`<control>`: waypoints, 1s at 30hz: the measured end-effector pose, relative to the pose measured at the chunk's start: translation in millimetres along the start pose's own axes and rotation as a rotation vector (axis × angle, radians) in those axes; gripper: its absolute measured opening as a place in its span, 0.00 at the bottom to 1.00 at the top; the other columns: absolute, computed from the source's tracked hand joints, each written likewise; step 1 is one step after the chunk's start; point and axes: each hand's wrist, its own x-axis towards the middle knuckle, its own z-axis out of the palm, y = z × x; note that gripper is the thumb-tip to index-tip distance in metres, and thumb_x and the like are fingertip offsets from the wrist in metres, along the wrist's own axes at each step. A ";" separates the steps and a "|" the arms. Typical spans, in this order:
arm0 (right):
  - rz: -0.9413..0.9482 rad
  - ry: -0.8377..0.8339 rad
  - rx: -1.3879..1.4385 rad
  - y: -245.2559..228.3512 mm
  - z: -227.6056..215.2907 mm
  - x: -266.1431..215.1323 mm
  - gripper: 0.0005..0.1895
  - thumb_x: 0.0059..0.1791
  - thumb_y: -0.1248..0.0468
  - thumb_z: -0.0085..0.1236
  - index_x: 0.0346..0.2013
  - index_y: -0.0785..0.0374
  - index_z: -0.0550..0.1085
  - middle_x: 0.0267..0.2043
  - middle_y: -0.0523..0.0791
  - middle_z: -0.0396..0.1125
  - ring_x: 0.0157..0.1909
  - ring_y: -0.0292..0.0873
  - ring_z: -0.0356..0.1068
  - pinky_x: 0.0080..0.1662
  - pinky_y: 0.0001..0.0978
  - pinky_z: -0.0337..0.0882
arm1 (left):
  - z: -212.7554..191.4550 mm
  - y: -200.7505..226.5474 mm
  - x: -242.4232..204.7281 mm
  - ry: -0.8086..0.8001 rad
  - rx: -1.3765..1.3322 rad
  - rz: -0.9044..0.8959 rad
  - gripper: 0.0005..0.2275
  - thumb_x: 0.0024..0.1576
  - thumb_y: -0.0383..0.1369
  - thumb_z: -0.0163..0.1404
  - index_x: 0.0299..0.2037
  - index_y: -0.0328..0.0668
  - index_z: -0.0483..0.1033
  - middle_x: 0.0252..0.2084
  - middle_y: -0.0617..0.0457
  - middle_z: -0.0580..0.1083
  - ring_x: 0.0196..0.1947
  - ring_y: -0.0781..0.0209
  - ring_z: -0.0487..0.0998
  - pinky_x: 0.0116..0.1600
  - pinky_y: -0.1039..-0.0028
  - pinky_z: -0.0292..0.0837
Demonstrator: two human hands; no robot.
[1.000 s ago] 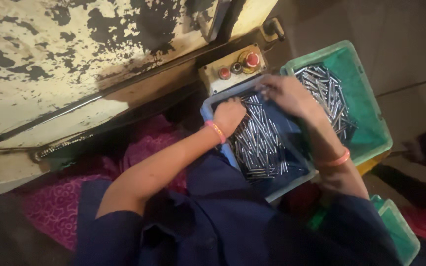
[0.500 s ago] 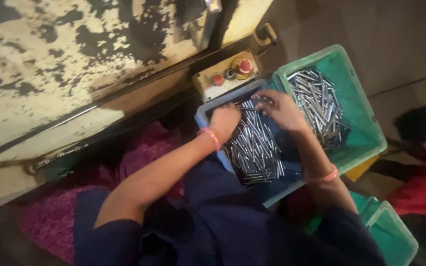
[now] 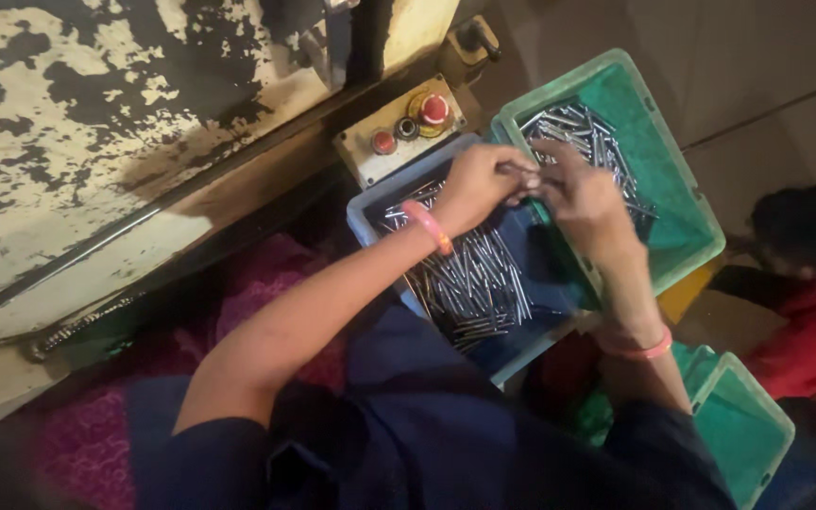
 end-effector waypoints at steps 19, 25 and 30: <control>0.051 -0.449 -0.437 18.4 148.5 37.8 0.15 0.45 0.62 0.57 0.45 0.61 0.77 0.42 0.56 0.74 0.46 0.61 0.74 0.49 0.52 0.73 | -71.6 -127.5 -51.8 0.136 1.724 0.096 0.05 0.48 0.26 0.52 0.29 0.36 0.82 0.33 0.44 0.79 0.32 0.53 0.84 0.31 0.67 0.80; 0.030 -0.277 -0.362 38.2 180.0 27.9 0.17 0.42 0.65 0.57 0.44 0.66 0.75 0.43 0.60 0.73 0.46 0.65 0.73 0.48 0.54 0.72 | -78.8 -119.0 -59.0 0.133 1.626 0.120 0.04 0.50 0.27 0.53 0.30 0.37 0.82 0.33 0.44 0.79 0.32 0.52 0.84 0.32 0.67 0.79; 0.091 -0.339 -0.411 12.2 169.5 28.2 0.14 0.44 0.64 0.57 0.42 0.65 0.75 0.42 0.60 0.73 0.46 0.64 0.73 0.49 0.54 0.72 | -83.3 -51.8 -81.1 0.030 1.425 0.015 0.05 0.48 0.25 0.54 0.33 0.38 0.82 0.33 0.42 0.80 0.35 0.48 0.84 0.38 0.63 0.79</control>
